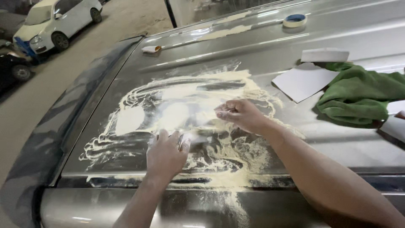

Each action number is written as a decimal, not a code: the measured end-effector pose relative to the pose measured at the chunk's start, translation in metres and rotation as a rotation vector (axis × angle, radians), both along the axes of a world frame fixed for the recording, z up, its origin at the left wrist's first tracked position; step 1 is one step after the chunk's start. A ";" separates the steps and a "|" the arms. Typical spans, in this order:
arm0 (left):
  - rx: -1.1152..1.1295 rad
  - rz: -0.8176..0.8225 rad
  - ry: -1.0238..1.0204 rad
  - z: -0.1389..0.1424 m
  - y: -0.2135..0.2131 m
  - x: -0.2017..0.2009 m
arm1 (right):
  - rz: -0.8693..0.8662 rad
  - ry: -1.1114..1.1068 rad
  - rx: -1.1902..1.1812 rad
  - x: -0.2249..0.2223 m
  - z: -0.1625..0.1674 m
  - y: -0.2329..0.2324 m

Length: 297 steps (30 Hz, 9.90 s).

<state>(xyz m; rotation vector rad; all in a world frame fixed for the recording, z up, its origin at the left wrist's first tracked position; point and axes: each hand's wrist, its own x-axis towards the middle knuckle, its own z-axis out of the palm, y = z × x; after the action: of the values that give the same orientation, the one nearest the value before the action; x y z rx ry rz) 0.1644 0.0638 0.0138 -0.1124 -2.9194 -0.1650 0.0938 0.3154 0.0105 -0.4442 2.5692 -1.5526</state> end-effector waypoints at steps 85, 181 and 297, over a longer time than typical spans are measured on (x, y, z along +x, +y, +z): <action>-0.095 0.201 -0.234 0.020 -0.031 -0.028 | -0.016 0.059 -0.124 -0.006 0.001 0.008; 2.111 -0.661 0.213 -0.047 -0.179 -0.066 | 0.513 0.311 1.058 0.065 -0.018 -0.200; 0.410 -0.497 0.074 -0.030 -0.108 -0.013 | -0.049 0.611 0.626 0.055 -0.025 -0.120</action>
<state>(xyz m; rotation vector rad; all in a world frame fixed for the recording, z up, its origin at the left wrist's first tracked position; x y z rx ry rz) 0.1511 -0.0446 -0.0166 -0.7510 -2.6576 -0.8061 0.1493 0.1953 -0.0148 -0.8740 3.3197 -0.5818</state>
